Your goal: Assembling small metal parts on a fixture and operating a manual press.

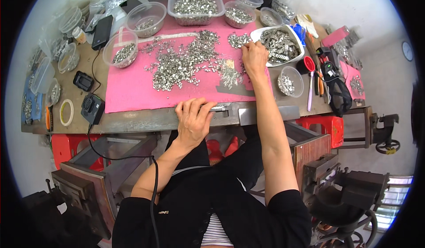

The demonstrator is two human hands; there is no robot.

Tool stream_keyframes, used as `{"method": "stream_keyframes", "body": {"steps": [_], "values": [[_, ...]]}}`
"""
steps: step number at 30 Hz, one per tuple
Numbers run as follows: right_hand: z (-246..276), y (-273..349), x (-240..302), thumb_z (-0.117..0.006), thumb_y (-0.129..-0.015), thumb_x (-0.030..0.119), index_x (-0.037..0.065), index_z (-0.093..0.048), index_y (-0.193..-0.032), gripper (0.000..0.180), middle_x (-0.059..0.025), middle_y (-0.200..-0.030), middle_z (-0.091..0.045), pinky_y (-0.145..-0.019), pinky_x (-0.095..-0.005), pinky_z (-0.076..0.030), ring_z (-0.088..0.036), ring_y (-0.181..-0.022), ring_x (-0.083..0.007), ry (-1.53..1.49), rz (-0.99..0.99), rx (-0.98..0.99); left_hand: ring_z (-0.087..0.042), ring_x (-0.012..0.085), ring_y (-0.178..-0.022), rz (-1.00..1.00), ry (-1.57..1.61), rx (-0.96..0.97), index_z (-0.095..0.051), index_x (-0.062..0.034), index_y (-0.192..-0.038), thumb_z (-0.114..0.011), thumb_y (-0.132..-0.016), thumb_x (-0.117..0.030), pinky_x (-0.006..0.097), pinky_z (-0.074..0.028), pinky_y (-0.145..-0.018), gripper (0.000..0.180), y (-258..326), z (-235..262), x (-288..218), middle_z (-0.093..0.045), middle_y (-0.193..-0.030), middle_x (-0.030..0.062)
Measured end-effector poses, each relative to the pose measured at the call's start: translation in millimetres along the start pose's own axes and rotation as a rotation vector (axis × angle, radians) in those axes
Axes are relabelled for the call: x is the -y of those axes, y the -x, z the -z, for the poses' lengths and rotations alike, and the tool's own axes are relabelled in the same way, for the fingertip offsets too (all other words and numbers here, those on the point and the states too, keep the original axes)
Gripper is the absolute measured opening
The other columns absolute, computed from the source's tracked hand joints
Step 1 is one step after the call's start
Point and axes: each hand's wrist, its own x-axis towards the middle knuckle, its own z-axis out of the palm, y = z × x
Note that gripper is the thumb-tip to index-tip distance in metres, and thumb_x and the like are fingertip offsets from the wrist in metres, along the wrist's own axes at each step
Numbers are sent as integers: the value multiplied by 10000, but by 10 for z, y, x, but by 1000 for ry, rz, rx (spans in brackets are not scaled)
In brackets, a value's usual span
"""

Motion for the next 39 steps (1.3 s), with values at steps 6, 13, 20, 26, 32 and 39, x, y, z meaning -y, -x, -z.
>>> {"method": "stream_keyframes", "body": {"steps": [6, 13, 20, 26, 32, 39], "values": [[60, -51, -111, -653, -894, 199, 30, -743, -872, 192, -179, -914, -729, -833, -512, -469, -679, -889, -376, -50, 48, 44, -565, 268, -1086, -24, 9, -32, -695, -129, -1143, -794, -786, -129, 442, -341, -997, 371, -20, -28, -4, -613, -1120, 56], [890, 593, 483, -703, -896, 157, -22, -734, -951, 190, -107, -771, -719, -651, -305, -514, -648, -694, -121, -669, 41, 610, -565, 267, -1089, -19, -2, -33, -691, -128, -1153, -789, -798, -140, 435, -346, -995, 369, -28, -3, 34, -613, -1117, 56], [837, 949, 589, -768, -829, 99, -5, -738, -927, 146, -153, -829, -711, -681, -390, -536, -693, -740, -286, -711, 68, 435, -566, 287, -1114, 24, 85, -38, -649, -95, -1230, -770, -811, -99, 480, -357, -1035, 436, -45, 79, 32, -606, -1172, 90], [833, 946, 586, -750, -849, 98, 13, -739, -933, 120, -146, -817, -675, -693, -408, -514, -666, -756, -297, -613, 173, 463, -600, 267, -1079, 10, 68, -27, -642, -88, -1245, -755, -842, -97, 450, -349, -1035, 419, -27, 51, 28, -646, -1150, 85], [986, 1088, 524, -722, -879, 67, -5, -719, -954, 104, -127, -861, -683, -711, -374, -513, -669, -784, -266, -692, 174, 406, -612, 256, -1056, 6, 80, -38, -644, -81, -1232, -753, -851, -95, 413, -349, -1003, 396, -6, 56, 58, -665, -1143, 73], [1068, 1391, 547, -710, -882, -4, -13, -710, -966, 85, -98, -959, -697, -736, -316, -525, -674, -816, -215, -750, 161, 272, -615, 254, -1056, 1, 79, -41, -643, -83, -1233, -757, -851, -99, 399, -352, -974, 399, -22, 55, 46, -669, -1138, 70]]}}
